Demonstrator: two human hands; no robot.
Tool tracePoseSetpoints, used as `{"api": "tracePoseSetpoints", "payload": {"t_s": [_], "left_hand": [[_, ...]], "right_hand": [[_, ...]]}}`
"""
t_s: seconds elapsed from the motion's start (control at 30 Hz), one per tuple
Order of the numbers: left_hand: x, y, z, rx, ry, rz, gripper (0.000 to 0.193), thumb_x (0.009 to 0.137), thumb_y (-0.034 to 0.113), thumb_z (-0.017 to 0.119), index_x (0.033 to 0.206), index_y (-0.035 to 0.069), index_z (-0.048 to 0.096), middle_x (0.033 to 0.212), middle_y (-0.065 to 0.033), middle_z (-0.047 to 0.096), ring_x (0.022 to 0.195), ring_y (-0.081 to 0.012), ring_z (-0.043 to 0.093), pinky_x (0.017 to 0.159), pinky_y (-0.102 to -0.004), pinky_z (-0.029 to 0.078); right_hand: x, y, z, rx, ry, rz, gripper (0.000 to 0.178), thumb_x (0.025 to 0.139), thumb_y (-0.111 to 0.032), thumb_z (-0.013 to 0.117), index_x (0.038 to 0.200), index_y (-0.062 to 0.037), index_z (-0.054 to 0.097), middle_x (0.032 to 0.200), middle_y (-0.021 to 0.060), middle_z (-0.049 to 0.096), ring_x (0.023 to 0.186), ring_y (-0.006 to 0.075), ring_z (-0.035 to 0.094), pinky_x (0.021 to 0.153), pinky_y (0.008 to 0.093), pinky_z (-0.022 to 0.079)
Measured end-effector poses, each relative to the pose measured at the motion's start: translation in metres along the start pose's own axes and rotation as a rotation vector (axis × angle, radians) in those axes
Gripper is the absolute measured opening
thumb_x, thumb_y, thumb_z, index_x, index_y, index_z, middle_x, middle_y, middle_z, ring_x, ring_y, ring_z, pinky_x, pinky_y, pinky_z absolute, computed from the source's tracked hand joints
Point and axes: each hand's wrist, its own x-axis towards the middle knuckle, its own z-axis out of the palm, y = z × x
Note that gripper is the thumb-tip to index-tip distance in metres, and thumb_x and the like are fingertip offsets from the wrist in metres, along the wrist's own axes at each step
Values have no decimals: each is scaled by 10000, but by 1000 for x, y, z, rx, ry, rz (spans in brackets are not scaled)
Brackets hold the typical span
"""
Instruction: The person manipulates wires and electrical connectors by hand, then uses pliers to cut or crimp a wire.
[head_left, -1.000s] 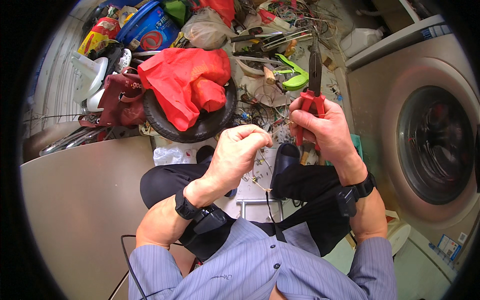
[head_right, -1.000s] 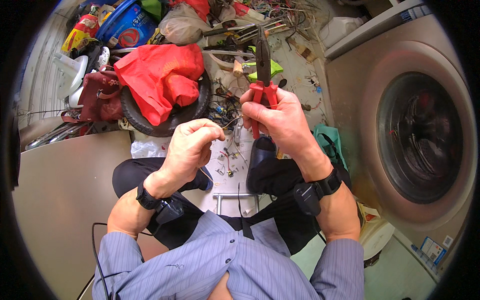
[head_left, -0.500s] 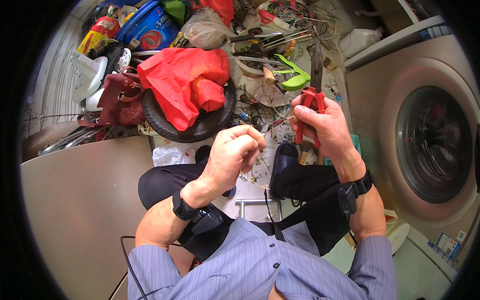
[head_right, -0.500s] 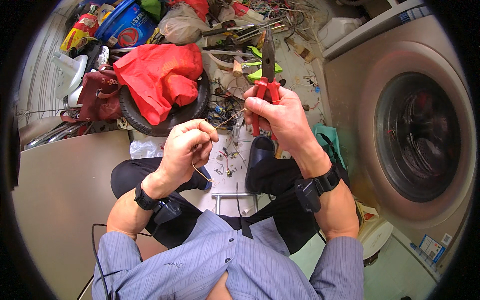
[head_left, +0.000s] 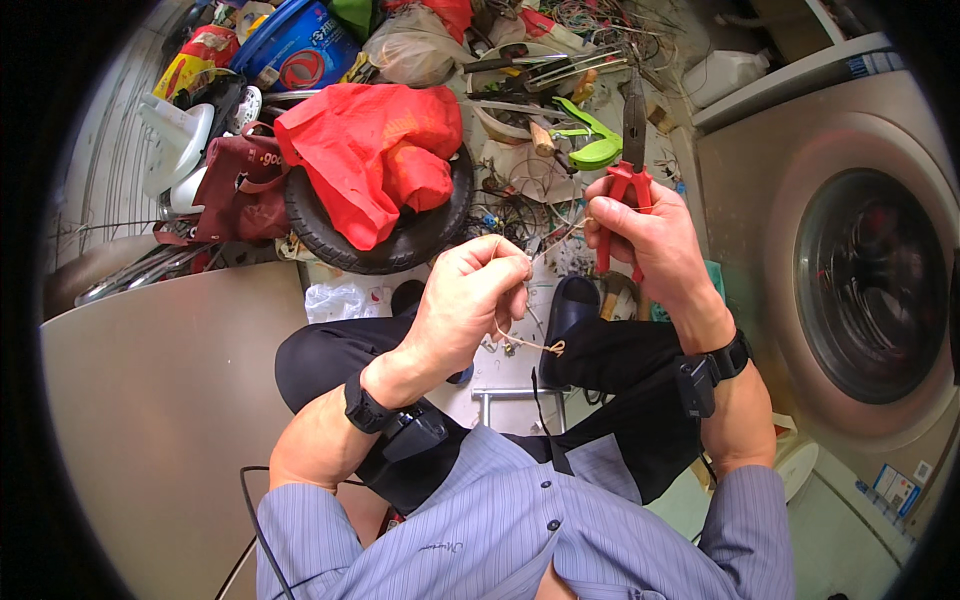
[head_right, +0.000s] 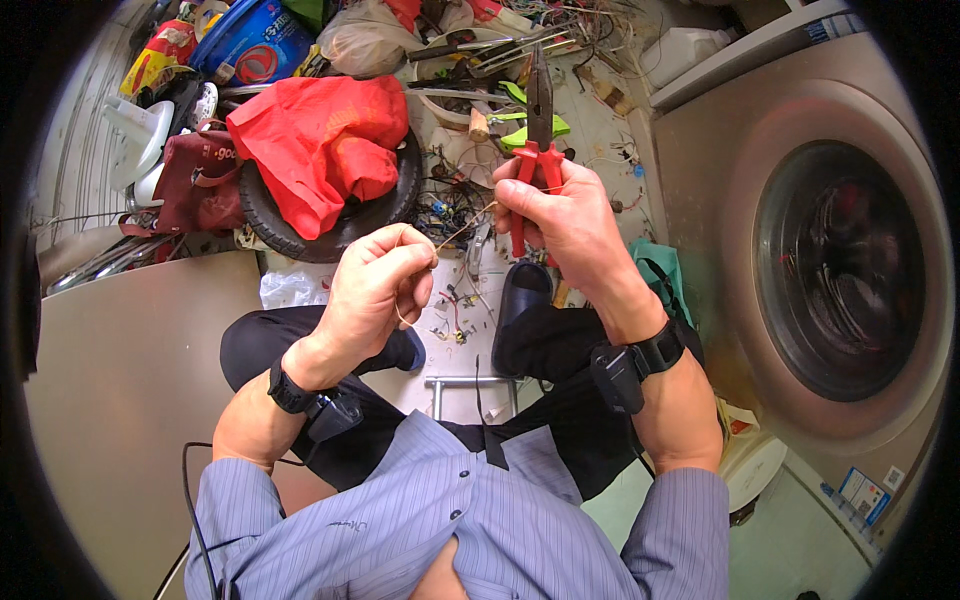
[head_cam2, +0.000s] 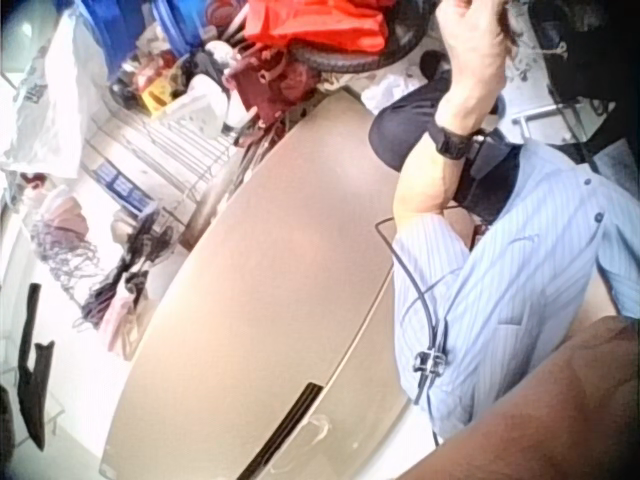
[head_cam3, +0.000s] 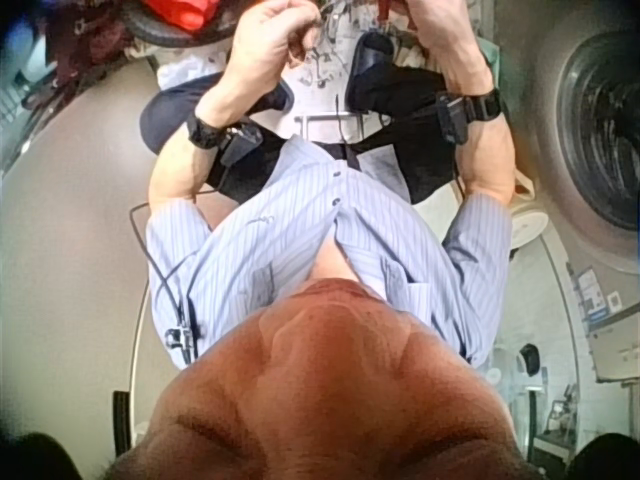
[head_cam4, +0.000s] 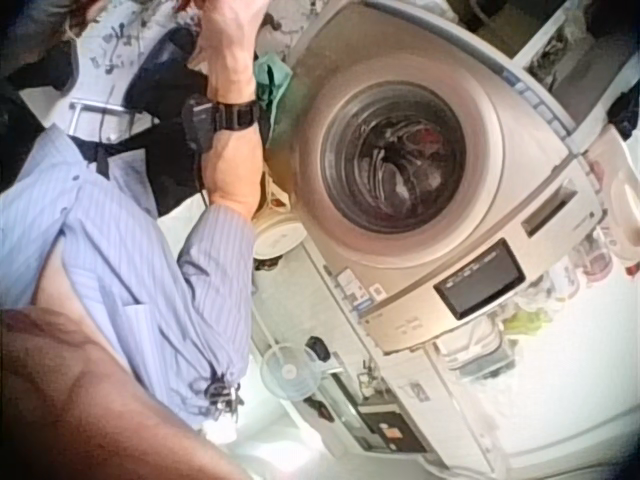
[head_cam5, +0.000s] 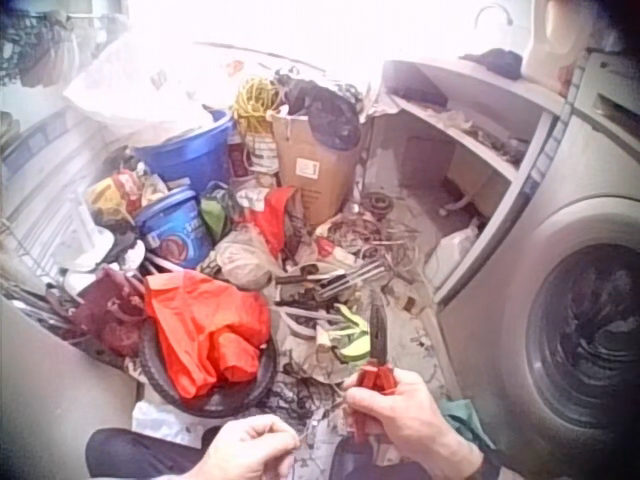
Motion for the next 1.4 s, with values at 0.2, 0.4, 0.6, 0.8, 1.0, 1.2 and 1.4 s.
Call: {"api": "tracePoseSetpoints", "payload": {"t_s": [0.2, 0.4, 0.6, 0.8, 1.0, 1.2, 1.4], "left_hand": [[1, -3, 2, -42, 0, 51, 96, 952, 96, 583, 919, 11, 610, 672, -97, 644, 447, -105, 531, 426, -224, 458], [1, 1, -1, -70, -42, 23, 75, 939, 57, 573, 941, -8, 610, 695, -120, 656, 451, -120, 538, 440, -235, 477], [1, -1, -5, -68, -69, 5, 78, 937, 58, 571, 958, -2, 616, 670, -99, 639, 432, -101, 505, 402, -222, 410], [-3, 1, 4, 66, 20, 35, 185, 928, 166, 671, 1031, 13, 688, 680, 7, 622, 438, -24, 438, 383, -193, 311], [-3, 5, 6, 107, 43, 34, 218, 913, 207, 725, 1040, 30, 732, 675, 52, 618, 441, 2, 402, 390, -187, 276], [-3, 7, 8, 107, 28, -9, 205, 921, 175, 711, 1072, 37, 724, 644, 60, 597, 407, -3, 401, 367, -187, 282], [-2, 7, 5, 26, -79, -98, 235, 940, 165, 678, 1134, 34, 702, 642, 60, 582, 404, -9, 392, 368, -187, 303]], "right_hand": [[-4, -7, -2, 41, -3, -74, 150, 927, -140, 690, 1010, -30, 634, 794, 36, 633, 690, 121, 629, 571, 234, 492], [-2, -9, -2, 41, 11, -41, 162, 920, -141, 698, 1013, -27, 632, 798, 38, 634, 688, 119, 628, 568, 235, 493], [0, -3, -3, 31, 34, -39, 148, 928, -137, 682, 1024, -35, 635, 782, 38, 645, 658, 99, 622, 521, 215, 462], [-4, -3, 8, 3, -60, 56, 138, 934, -137, 669, 1024, -38, 636, 761, 31, 645, 645, 86, 619, 528, 211, 459], [-6, -3, 9, 51, -87, 89, 154, 936, -141, 674, 1039, -33, 635, 820, 39, 651, 683, 106, 640, 575, 232, 516], [-5, 1, 12, 80, -78, 75, 160, 940, -144, 673, 1048, -33, 632, 825, 43, 651, 694, 109, 644, 570, 233, 521], [-3, 3, 14, 67, -68, 45, 158, 944, -138, 667, 1057, -34, 630, 813, 37, 648, 678, 104, 634, 544, 231, 502]]}}
